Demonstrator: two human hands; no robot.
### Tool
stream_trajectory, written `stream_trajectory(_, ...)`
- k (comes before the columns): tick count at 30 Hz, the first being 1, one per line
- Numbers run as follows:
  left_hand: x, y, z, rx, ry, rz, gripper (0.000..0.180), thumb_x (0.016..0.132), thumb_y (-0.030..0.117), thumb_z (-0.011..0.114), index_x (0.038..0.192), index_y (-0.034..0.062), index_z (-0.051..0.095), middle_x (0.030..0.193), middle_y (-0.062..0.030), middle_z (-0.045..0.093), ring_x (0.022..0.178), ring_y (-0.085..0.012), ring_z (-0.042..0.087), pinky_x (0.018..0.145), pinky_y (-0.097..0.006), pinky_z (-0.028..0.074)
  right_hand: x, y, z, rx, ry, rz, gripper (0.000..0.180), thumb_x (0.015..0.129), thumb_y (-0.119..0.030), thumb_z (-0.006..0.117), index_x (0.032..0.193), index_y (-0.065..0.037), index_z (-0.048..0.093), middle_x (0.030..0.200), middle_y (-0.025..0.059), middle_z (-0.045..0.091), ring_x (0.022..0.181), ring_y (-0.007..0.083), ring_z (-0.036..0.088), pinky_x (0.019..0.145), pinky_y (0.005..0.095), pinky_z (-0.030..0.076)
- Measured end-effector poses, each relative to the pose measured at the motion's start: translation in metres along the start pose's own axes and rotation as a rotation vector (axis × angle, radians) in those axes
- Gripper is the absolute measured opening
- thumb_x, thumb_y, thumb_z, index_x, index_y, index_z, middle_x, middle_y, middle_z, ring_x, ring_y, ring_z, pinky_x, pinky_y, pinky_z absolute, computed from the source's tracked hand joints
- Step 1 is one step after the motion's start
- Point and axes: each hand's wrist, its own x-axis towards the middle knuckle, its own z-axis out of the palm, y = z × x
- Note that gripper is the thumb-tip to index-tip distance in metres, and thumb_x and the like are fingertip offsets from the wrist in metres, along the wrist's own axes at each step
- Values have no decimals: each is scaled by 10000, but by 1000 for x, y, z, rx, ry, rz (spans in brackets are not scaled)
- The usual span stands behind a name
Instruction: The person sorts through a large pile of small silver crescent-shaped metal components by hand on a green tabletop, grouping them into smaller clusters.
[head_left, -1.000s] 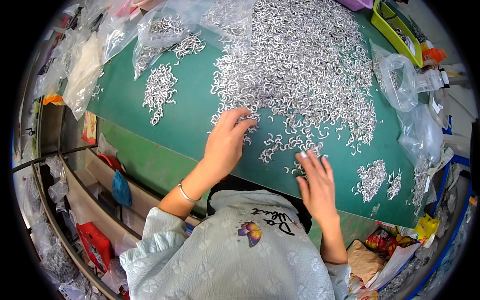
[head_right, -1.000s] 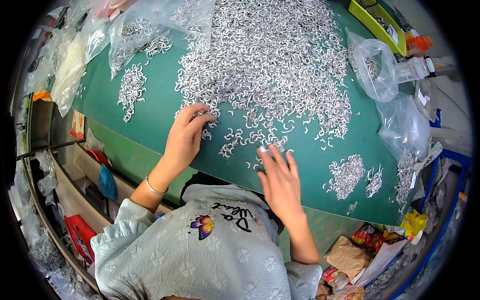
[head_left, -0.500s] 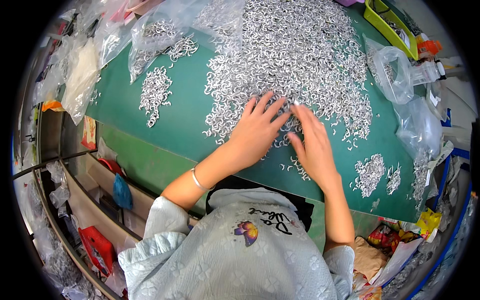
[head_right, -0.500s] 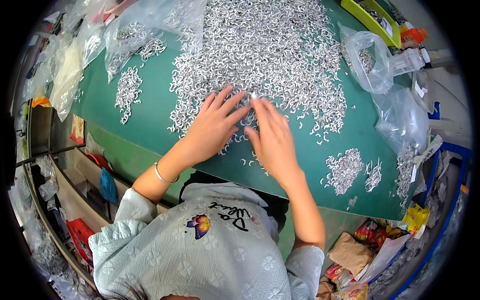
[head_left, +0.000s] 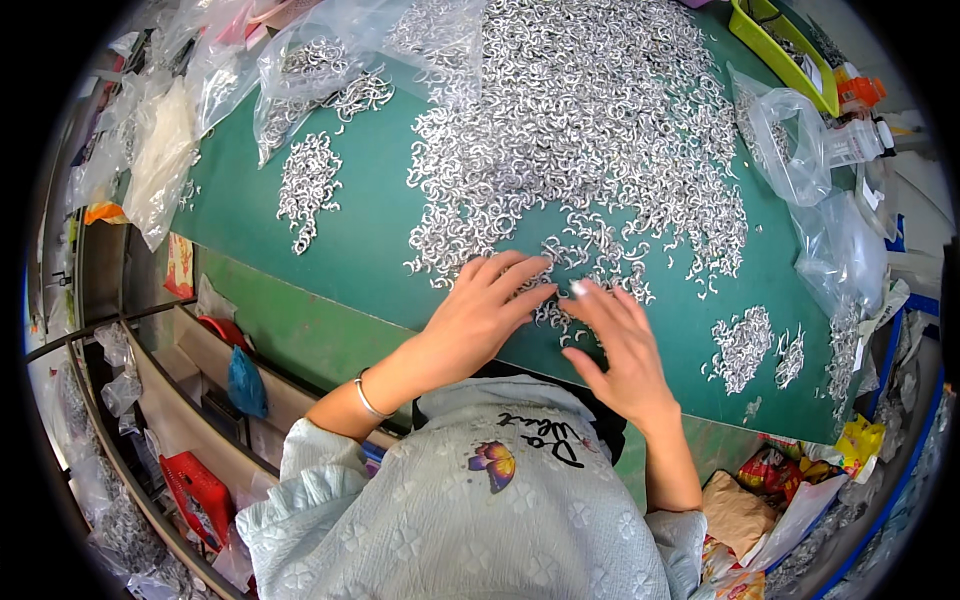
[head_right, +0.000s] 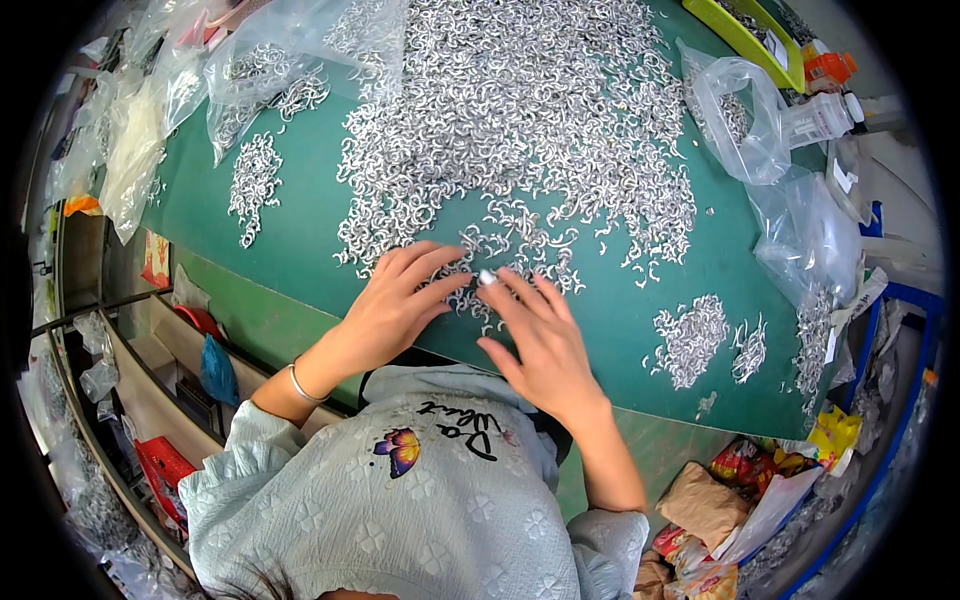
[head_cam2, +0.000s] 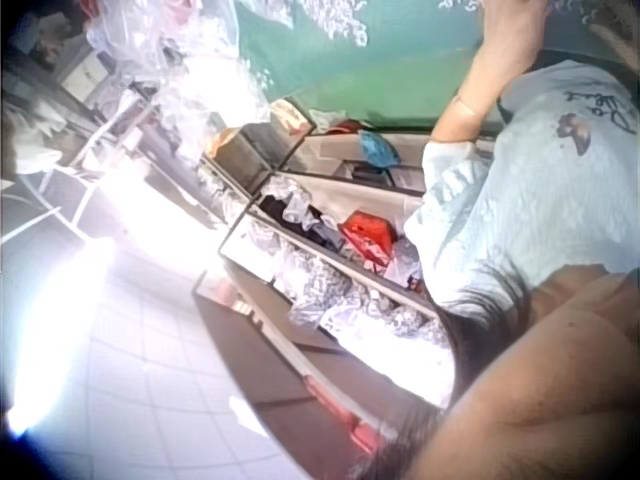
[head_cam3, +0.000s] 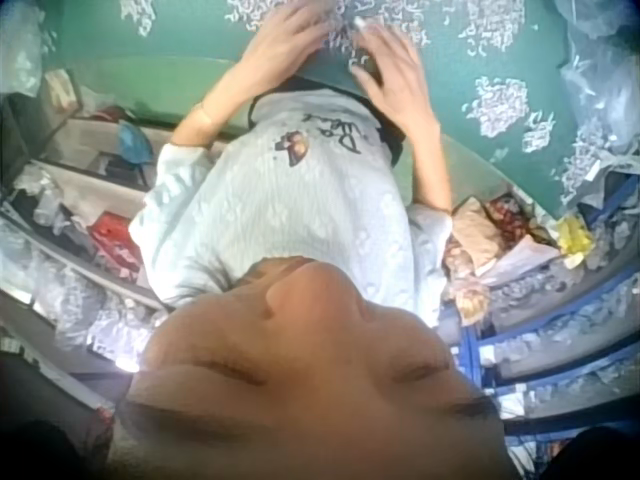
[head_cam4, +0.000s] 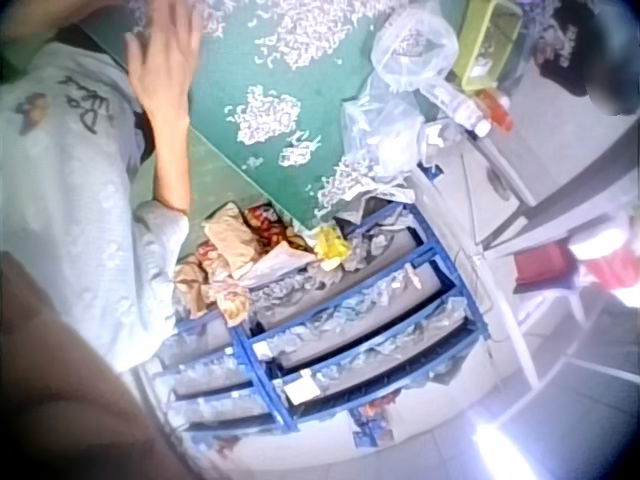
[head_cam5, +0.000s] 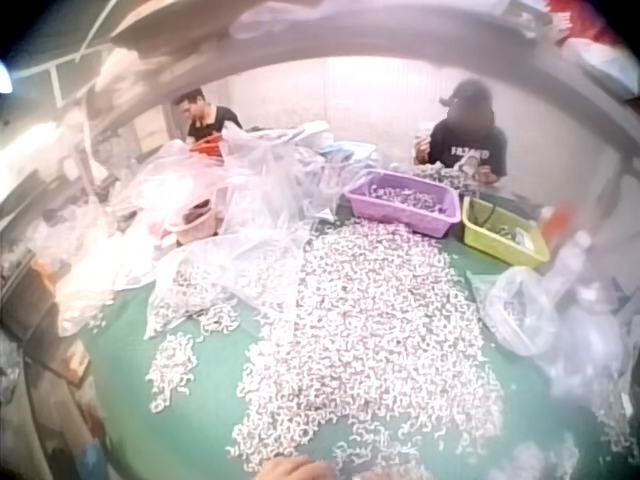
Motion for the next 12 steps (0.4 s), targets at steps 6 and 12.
stream_trajectory(6,-2,-14,-3,162,-14,-64,442,806,100,714,1233,69,604,1450,-106,463,1360,-329,401,1096,-511,322,-20,20,0,-147,86,81,468,830,-69,699,1269,5,555,1213,121,650,1280,308,516,1064,504,357)
stream_trajectory(12,11,3,7,55,-158,65,506,845,176,699,1317,90,538,1525,-114,370,1416,-341,322,1147,-529,259,-13,1,7,-74,114,26,503,811,-90,722,1278,-3,558,1227,118,647,1248,320,529,1065,493,355)
